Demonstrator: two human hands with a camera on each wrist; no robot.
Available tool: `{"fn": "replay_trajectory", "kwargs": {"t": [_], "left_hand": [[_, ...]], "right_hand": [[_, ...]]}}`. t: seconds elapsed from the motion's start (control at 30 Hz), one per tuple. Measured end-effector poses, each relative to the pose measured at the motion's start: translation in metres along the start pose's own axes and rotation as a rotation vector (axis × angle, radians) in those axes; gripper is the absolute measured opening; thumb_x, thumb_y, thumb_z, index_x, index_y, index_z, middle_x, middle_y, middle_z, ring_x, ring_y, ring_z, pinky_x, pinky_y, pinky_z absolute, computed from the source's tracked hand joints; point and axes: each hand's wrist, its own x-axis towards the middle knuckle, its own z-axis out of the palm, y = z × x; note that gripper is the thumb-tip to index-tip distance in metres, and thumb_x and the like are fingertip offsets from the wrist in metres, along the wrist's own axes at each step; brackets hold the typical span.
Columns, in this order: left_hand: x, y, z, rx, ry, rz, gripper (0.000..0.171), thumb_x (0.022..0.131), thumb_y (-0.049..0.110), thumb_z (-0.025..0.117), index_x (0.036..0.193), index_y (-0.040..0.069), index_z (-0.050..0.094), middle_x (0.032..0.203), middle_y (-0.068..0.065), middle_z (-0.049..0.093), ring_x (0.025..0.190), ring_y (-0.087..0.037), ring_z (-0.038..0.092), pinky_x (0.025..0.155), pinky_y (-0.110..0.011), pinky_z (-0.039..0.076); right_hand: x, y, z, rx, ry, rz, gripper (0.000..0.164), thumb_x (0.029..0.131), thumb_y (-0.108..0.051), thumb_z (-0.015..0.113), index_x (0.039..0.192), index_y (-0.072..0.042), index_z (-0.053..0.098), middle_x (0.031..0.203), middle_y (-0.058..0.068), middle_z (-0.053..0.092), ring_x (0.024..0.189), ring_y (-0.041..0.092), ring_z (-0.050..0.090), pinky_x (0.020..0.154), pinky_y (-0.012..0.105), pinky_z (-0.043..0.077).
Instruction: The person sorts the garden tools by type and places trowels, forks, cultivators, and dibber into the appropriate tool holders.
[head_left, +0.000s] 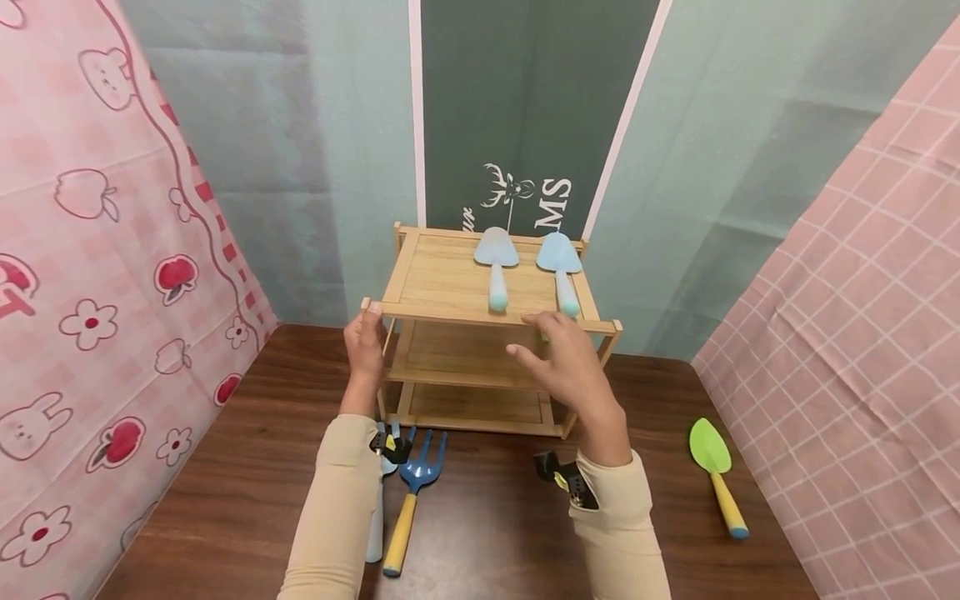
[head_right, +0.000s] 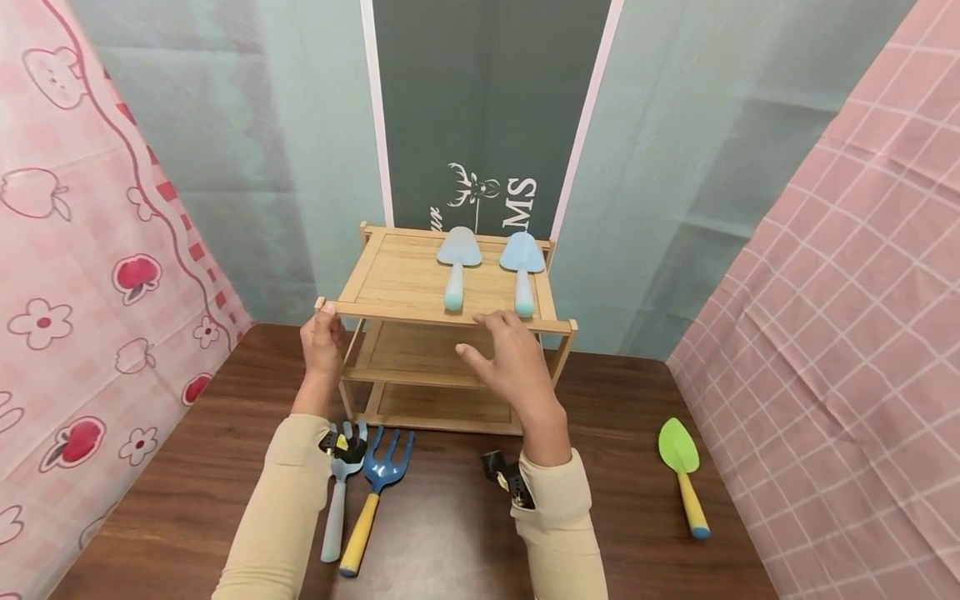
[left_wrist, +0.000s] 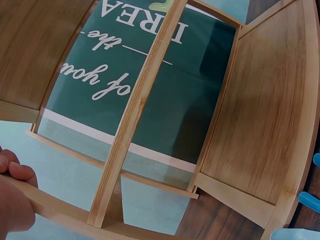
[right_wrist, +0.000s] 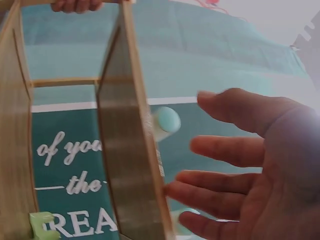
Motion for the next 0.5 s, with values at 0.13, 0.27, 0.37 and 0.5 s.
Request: {"fn": "replay_trajectory", "kwargs": {"t": [0.13, 0.27, 0.37, 0.5], "left_hand": [[0.001, 0.001, 0.000, -0.010, 0.001, -0.001, 0.039, 0.091, 0.018, 0.050, 0.055, 0.015, 0.035, 0.048, 0.008, 0.028, 0.043, -0.005, 0.020, 0.043, -0.023, 0.014], [0.001, 0.002, 0.000, -0.017, -0.002, -0.006, 0.038, 0.091, 0.017, 0.049, 0.055, 0.016, 0.036, 0.047, 0.008, 0.028, 0.043, -0.005, 0.020, 0.043, -0.022, 0.014], [0.001, 0.002, 0.000, -0.022, -0.009, -0.016, 0.038, 0.091, 0.015, 0.049, 0.054, 0.018, 0.036, 0.047, 0.008, 0.028, 0.042, -0.004, 0.021, 0.042, -0.022, 0.015], [0.000, 0.002, -0.001, -0.035, -0.032, -0.023, 0.037, 0.090, 0.012, 0.047, 0.055, 0.020, 0.038, 0.047, 0.009, 0.029, 0.042, -0.004, 0.021, 0.042, -0.023, 0.015]], "right_hand": [[-0.007, 0.002, -0.009, -0.025, -0.083, 0.009, 0.050, 0.084, -0.030, 0.068, 0.123, 0.000, 0.055, 0.120, 0.019, 0.054, 0.112, 0.036, 0.048, 0.091, 0.050, 0.037], [-0.015, 0.006, -0.015, -0.040, -0.139, 0.044, 0.051, 0.085, -0.031, 0.067, 0.124, 0.000, 0.055, 0.124, 0.018, 0.053, 0.118, 0.035, 0.045, 0.094, 0.051, 0.034], [-0.022, 0.011, -0.020, -0.042, -0.174, 0.081, 0.053, 0.086, -0.031, 0.066, 0.125, 0.001, 0.053, 0.124, 0.020, 0.053, 0.116, 0.036, 0.046, 0.092, 0.052, 0.036], [-0.033, 0.020, -0.027, -0.039, -0.210, 0.127, 0.055, 0.086, -0.030, 0.066, 0.128, 0.001, 0.051, 0.123, 0.021, 0.053, 0.113, 0.039, 0.047, 0.088, 0.054, 0.038]]}}
